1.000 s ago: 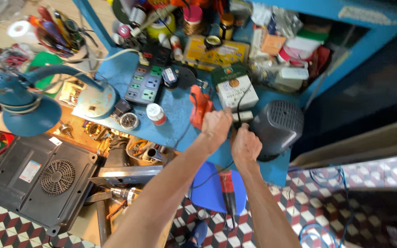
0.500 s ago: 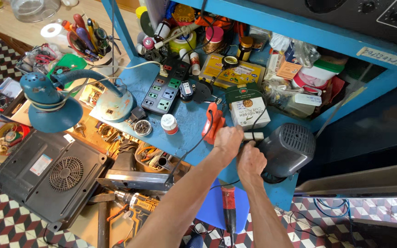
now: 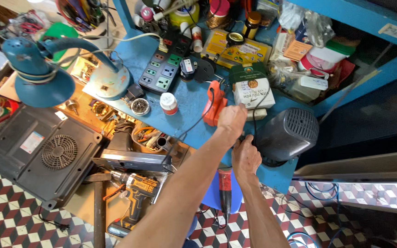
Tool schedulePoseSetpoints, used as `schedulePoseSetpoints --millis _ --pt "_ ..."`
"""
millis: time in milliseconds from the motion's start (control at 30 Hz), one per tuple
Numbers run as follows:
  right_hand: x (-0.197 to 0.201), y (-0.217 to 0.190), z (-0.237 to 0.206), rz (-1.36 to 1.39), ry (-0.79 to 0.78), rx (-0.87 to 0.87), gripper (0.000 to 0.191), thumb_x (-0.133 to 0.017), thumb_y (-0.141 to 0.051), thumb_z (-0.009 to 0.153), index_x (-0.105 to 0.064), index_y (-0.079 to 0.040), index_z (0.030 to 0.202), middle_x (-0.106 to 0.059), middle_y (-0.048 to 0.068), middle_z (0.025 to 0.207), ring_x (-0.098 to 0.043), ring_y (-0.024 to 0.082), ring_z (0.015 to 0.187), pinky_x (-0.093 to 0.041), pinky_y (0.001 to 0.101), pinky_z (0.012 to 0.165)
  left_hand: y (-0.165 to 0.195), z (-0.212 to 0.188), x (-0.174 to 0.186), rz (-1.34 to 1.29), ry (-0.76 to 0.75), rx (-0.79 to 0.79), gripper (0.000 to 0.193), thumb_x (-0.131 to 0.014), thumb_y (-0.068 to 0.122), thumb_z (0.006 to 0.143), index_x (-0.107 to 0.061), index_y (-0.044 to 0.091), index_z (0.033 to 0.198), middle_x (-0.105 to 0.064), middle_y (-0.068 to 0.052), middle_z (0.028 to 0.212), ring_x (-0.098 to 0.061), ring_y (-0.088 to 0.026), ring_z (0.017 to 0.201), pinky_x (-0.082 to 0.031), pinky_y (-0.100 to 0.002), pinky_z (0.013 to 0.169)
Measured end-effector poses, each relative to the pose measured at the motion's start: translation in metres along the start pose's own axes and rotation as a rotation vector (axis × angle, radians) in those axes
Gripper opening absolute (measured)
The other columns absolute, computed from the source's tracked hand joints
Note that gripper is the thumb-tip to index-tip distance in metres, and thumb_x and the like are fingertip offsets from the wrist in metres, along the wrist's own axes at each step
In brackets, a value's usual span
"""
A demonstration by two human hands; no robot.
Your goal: The person repairs an induction cooker at a workbench. They test the unit with multimeter probes, wipe the glass top with a tissue, flip the cooker over, and use a cordless drill to remove screws from the bottom cover, then handle a heat gun and power cord while continuing to work on the opened unit.
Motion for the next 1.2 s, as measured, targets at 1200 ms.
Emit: schedulePoseSetpoints --millis 1200 --pt "-0.183 -0.268 -0.508 0.65 -0.669 0.11 0.047 -0.064 -0.021 0.097 -0.059 0.0 0.138 -0.072 0.016 0.108 -0.061 0.016 0.073 -0.049 0.0299 0.056 -0.478 -0.84 0.066 -0.797 0.102 1.019 0.072 -0.06 0.043 0.097 -0.034 0.015 0.158 -0.066 -0.022 0.131 -0.067 -0.04 0.112 -0.052 -0.044 0.093"
Point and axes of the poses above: each hand's wrist, its own z-axis towards the middle knuckle, its own x-axis out of the back of the hand, y = z × x, the point moved 7 cm from there along z, towards the middle knuckle
